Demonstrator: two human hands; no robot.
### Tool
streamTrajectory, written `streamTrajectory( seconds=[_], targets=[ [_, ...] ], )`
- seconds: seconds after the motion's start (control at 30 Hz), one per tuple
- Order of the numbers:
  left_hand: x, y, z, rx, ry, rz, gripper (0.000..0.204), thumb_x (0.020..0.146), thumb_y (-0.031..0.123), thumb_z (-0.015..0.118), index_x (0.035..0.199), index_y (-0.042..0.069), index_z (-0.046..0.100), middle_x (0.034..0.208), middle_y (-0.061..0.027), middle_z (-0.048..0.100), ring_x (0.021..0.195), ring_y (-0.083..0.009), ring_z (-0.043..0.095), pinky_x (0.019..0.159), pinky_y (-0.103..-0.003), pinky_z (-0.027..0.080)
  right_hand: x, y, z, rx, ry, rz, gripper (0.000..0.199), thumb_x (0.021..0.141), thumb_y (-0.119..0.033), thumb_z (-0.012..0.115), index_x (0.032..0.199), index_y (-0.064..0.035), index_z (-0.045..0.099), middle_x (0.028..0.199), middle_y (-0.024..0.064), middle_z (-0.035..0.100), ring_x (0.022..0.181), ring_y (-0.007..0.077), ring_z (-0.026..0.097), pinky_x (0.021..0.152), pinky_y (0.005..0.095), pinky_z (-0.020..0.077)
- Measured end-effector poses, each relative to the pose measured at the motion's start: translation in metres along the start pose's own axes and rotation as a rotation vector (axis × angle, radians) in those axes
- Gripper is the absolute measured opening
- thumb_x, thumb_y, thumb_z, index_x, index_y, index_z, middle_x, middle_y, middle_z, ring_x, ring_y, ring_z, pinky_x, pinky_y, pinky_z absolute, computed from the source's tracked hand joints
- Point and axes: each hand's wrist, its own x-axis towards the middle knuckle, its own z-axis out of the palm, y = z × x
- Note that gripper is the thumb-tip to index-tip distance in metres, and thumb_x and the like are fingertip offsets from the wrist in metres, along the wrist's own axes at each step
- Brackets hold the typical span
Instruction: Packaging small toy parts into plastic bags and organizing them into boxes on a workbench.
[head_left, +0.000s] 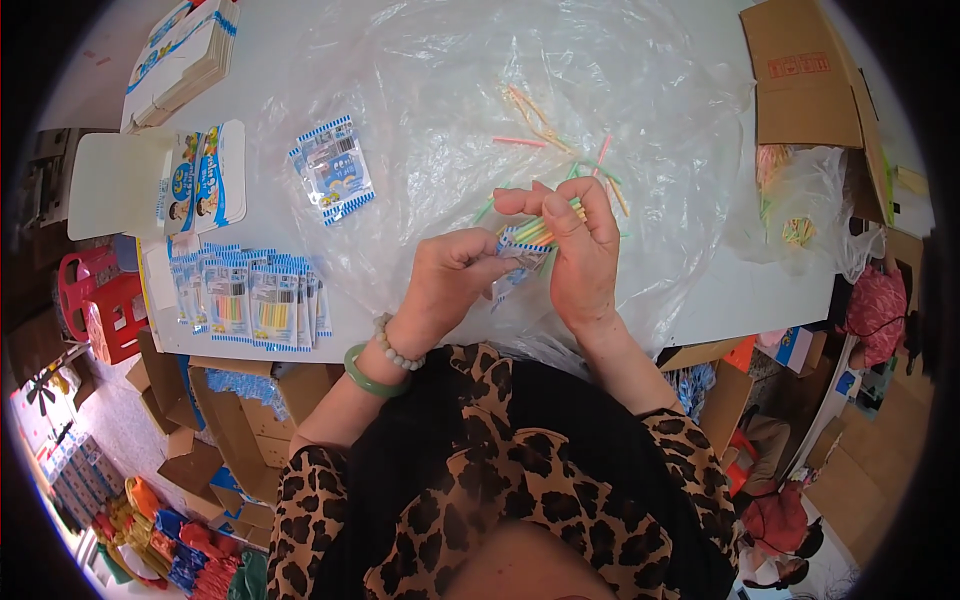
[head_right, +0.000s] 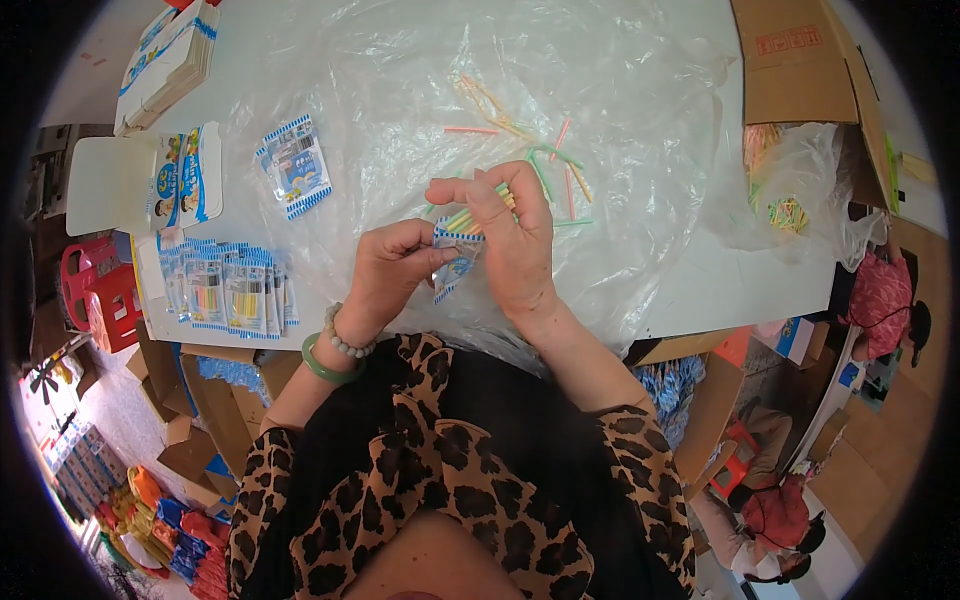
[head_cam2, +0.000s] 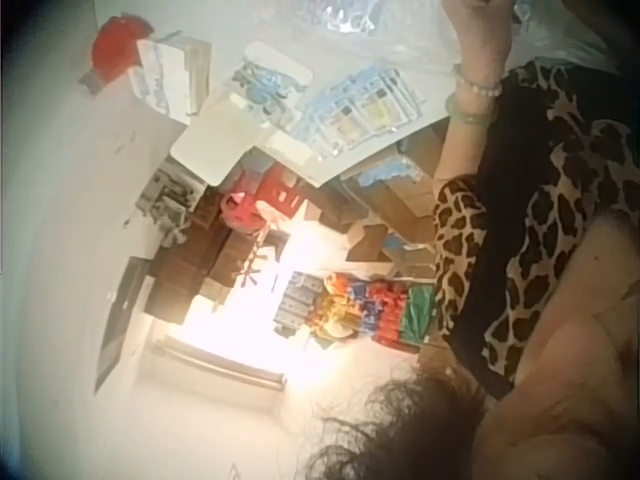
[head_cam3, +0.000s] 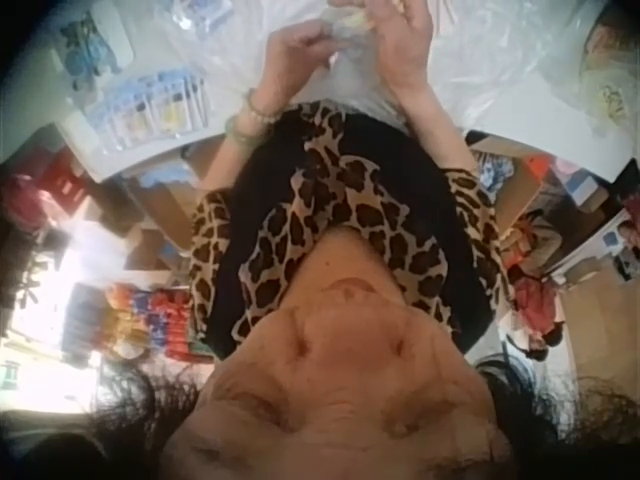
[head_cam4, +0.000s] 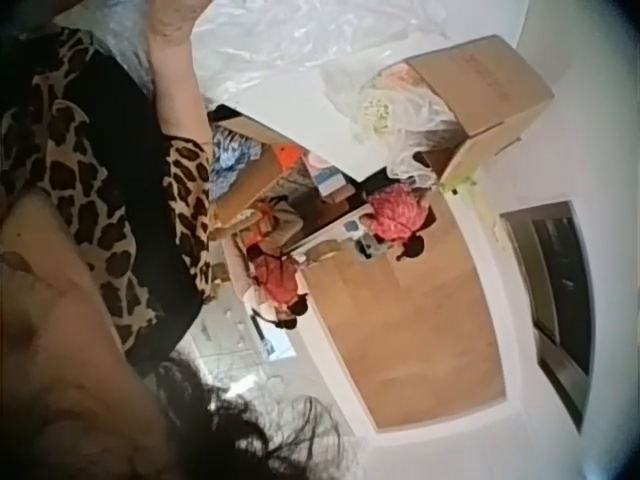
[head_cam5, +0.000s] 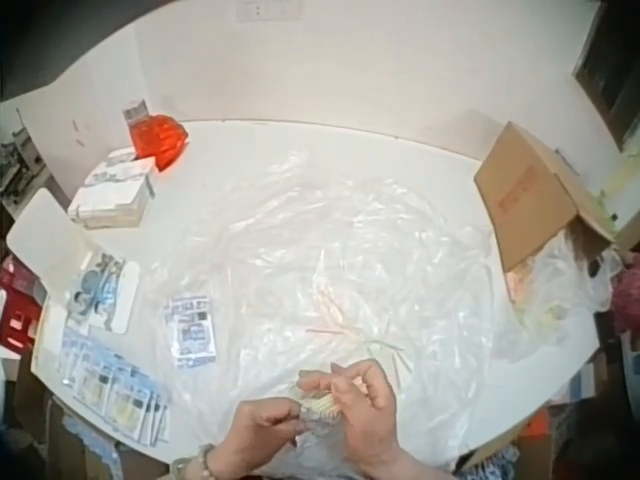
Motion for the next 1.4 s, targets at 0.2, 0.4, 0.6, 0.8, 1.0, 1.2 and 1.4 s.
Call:
streamTrajectory(
  seconds=[0.2, 0.4, 0.6, 0.8, 1.0, 1.2, 1.4],
  targets=[
    [0.000, 0.000, 0.002, -0.027, 0.006, 0.012, 0.004, 0.081, 0.000, 0.066, 0.085, 0.000, 0.066, 0.072, 0.0024, 0.061, 0.063, -0.0040, 0.054, 0.055, -0.019, 0.046, 0.001, 0.006, -0.006, -0.106, -0.135, 0.162, 0.012, 0.094, -0.015, 0.047, 0.089, -0.0046, 0.047, 0.105, 0.0157, 0.064, 0.103, 0.0192, 0.057, 0.097, 0.0353, 0.0393],
    [0.003, -0.009, 0.004, 0.022, -0.011, 0.270, 0.010, 0.085, 0.000, 0.060, 0.093, -0.003, 0.065, 0.098, -0.0020, 0.060, 0.088, -0.0088, 0.055, 0.077, -0.022, 0.045, -0.002, 0.007, -0.010, -0.339, -0.302, 0.047, 0.009, 0.090, -0.010, 0.051, 0.096, -0.0029, 0.049, 0.114, 0.0132, 0.061, 0.105, 0.0172, 0.054, 0.096, 0.0332, 0.0400],
    [0.004, -0.002, -0.014, -0.235, -0.064, 0.246, 0.021, 0.091, 0.006, 0.052, 0.106, -0.003, 0.064, 0.110, -0.0053, 0.059, 0.098, -0.0130, 0.053, 0.089, -0.027, 0.042, -0.006, -0.013, -0.015, -0.384, -0.329, -0.103, 0.041, 0.079, -0.003, 0.061, 0.119, -0.0013, 0.051, 0.117, 0.0124, 0.059, 0.108, 0.0219, 0.055, 0.095, 0.0337, 0.0414],
    [-0.010, 0.002, -0.017, -0.281, -0.033, 0.275, 0.024, 0.090, 0.004, 0.050, 0.110, -0.001, 0.063, 0.109, -0.0074, 0.061, 0.103, -0.0141, 0.054, 0.092, -0.027, 0.041, -0.010, -0.002, -0.016, -0.978, -0.248, -0.160, 0.029, 0.077, -0.001, 0.063, 0.106, -0.0022, 0.062, 0.106, 0.0100, 0.063, 0.100, 0.0190, 0.058, 0.087, 0.0302, 0.0444],
    [-0.025, 0.012, -0.014, -0.232, 0.097, 0.275, 0.023, 0.086, 0.003, 0.059, 0.108, -0.002, 0.064, 0.106, -0.0062, 0.061, 0.095, -0.0126, 0.055, 0.086, -0.025, 0.043, -0.018, 0.010, -0.012, -0.669, -0.259, -0.094, 0.015, 0.080, -0.002, 0.062, 0.095, 0.0006, 0.065, 0.090, 0.0067, 0.064, 0.085, 0.0160, 0.059, 0.077, 0.0271, 0.0447],
    [-0.049, 0.001, -0.037, -0.177, 0.157, 0.390, 0.009, 0.084, 0.003, 0.061, 0.091, 0.000, 0.066, 0.089, -0.0029, 0.060, 0.080, -0.0097, 0.055, 0.069, -0.023, 0.044, -0.028, 0.016, 0.018, -0.708, -0.437, -0.058, 0.013, 0.082, -0.004, 0.060, 0.093, 0.0004, 0.063, 0.087, 0.0067, 0.064, 0.085, 0.0158, 0.059, 0.076, 0.0270, 0.0451],
    [-0.093, 0.011, -0.099, 0.279, 0.781, 0.374, 0.019, 0.079, 0.001, 0.063, 0.098, 0.003, 0.066, 0.081, -0.0043, 0.060, 0.068, -0.0132, 0.055, 0.062, -0.025, 0.045, -0.034, 0.003, 0.025, -0.696, -0.548, 0.066, 0.015, 0.080, -0.005, 0.060, 0.094, 0.0011, 0.061, 0.088, 0.0086, 0.063, 0.085, 0.0179, 0.060, 0.078, 0.0290, 0.0460]
  ],
)
